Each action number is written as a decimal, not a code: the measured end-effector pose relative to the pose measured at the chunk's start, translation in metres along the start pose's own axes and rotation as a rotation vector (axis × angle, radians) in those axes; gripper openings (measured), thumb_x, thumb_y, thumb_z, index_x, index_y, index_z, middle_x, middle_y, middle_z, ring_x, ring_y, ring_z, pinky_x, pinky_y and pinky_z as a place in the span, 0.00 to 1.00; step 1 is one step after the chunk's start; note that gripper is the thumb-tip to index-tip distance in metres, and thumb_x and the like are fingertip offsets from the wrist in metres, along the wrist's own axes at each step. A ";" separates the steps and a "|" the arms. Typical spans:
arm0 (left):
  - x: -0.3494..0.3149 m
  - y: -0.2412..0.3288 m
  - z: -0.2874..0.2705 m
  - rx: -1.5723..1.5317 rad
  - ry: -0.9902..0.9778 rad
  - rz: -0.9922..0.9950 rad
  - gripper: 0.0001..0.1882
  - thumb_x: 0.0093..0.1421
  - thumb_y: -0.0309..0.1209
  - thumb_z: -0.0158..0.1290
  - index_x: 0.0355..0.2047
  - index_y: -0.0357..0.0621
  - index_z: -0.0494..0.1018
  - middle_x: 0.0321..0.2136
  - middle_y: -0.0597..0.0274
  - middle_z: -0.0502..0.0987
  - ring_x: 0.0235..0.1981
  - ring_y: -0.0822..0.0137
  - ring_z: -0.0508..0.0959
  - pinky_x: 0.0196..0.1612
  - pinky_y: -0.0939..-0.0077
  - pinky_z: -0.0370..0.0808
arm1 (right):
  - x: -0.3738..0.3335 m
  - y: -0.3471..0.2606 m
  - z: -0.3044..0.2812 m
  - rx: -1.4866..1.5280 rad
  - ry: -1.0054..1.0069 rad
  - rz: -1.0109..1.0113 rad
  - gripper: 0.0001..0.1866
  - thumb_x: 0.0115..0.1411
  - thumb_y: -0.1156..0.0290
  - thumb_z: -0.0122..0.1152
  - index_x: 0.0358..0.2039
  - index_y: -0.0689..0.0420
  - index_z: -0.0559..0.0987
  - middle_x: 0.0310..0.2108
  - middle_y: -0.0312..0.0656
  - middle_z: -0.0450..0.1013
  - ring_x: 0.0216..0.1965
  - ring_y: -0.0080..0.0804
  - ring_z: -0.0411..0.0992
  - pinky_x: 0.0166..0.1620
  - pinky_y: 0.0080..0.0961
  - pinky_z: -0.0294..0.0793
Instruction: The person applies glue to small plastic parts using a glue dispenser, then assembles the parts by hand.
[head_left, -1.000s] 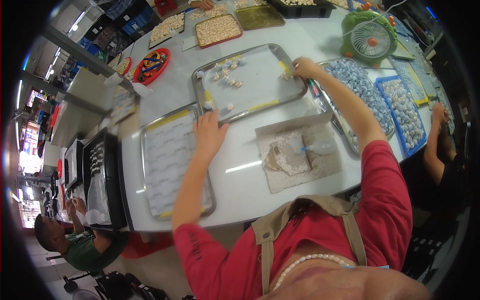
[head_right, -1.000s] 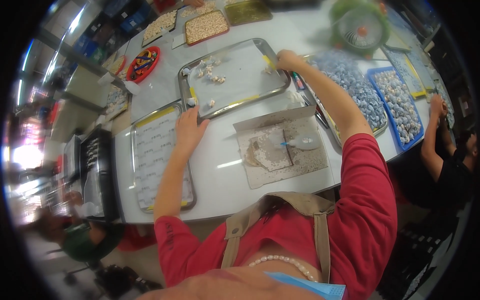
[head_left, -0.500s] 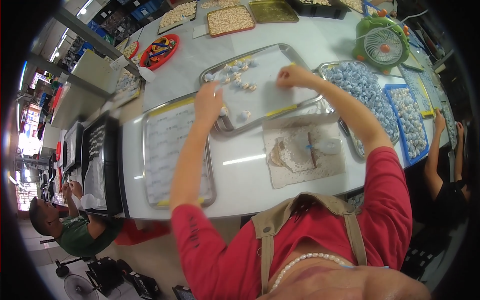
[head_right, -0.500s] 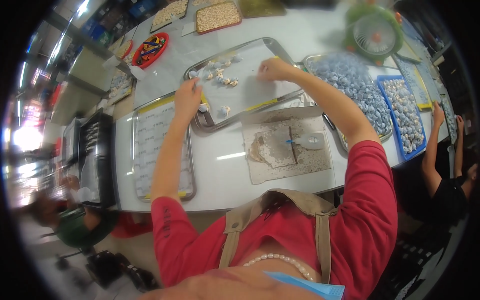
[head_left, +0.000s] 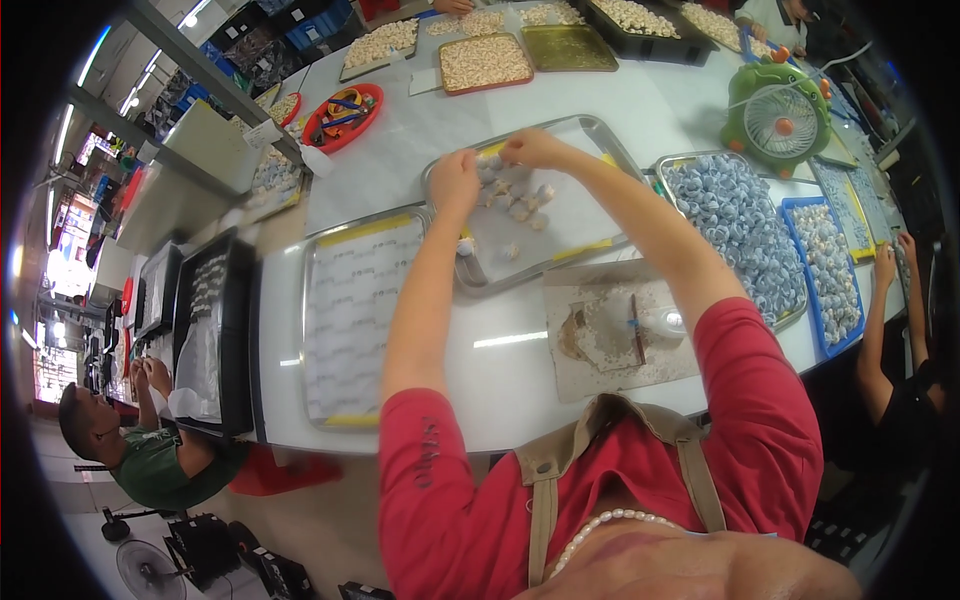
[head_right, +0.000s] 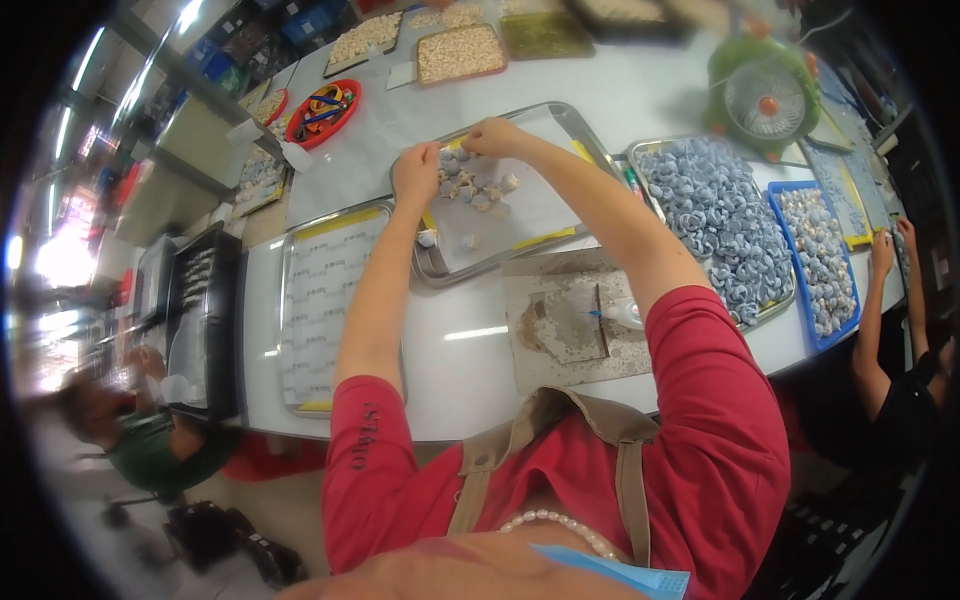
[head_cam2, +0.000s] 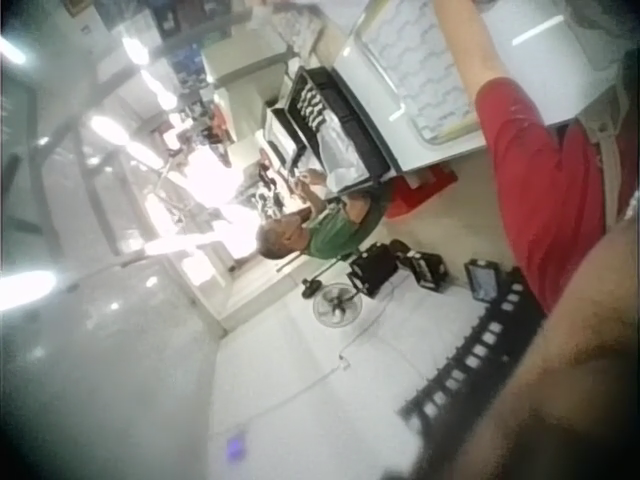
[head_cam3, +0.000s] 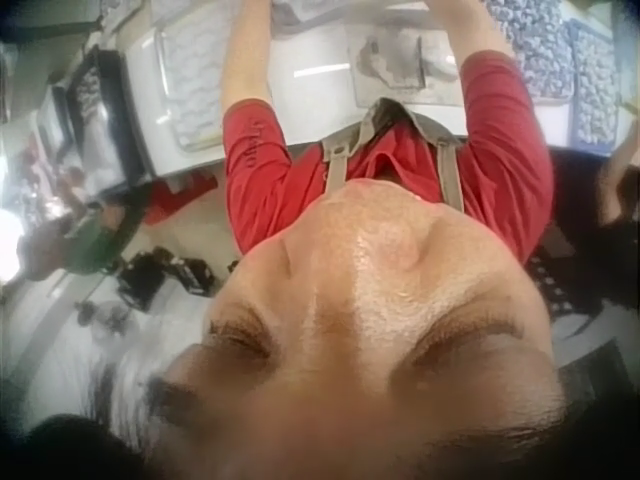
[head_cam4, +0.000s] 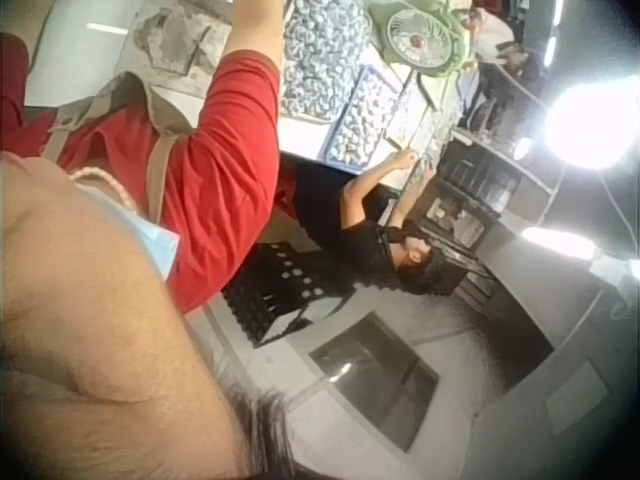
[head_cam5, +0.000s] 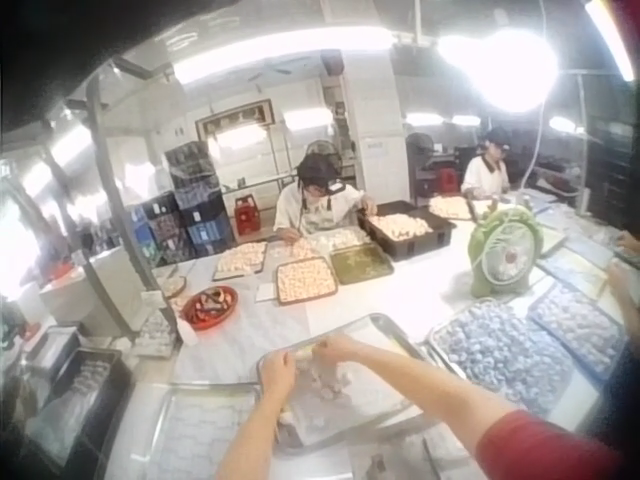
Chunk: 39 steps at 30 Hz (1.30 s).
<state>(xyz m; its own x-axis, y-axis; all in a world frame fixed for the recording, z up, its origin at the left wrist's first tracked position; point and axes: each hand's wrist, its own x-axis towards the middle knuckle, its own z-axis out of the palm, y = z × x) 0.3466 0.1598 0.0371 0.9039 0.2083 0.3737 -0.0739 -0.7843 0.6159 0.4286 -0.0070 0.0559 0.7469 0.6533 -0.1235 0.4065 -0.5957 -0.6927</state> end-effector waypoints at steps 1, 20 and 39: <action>0.005 -0.001 0.009 -0.008 -0.002 0.015 0.14 0.56 0.36 0.45 0.39 0.45 0.75 0.35 0.48 0.76 0.37 0.54 0.75 0.42 0.67 0.71 | 0.006 0.009 -0.003 0.041 0.112 0.000 0.20 0.50 0.56 0.56 0.40 0.55 0.78 0.30 0.44 0.76 0.34 0.36 0.75 0.38 0.28 0.72; -0.115 0.032 -0.046 0.300 -0.260 0.113 0.20 0.53 0.37 0.50 0.47 0.47 0.69 0.48 0.53 0.67 0.50 0.56 0.66 0.48 0.57 0.64 | -0.065 0.000 0.028 0.141 -0.133 -0.097 0.20 0.52 0.70 0.49 0.48 0.49 0.74 0.40 0.47 0.73 0.36 0.36 0.73 0.40 0.29 0.71; -0.013 -0.019 0.001 0.313 -0.121 0.209 0.17 0.52 0.27 0.46 0.43 0.51 0.71 0.43 0.64 0.72 0.46 0.57 0.69 0.46 0.56 0.65 | -0.170 0.039 -0.010 -0.440 0.121 0.149 0.16 0.54 0.76 0.43 0.42 0.58 0.73 0.36 0.53 0.73 0.40 0.50 0.71 0.44 0.36 0.69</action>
<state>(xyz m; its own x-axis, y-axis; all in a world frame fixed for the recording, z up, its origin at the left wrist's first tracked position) 0.3366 0.1721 0.0200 0.9276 -0.0305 0.3724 -0.1462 -0.9468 0.2866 0.3228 -0.1456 0.0565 0.8593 0.5022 -0.0966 0.4549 -0.8369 -0.3044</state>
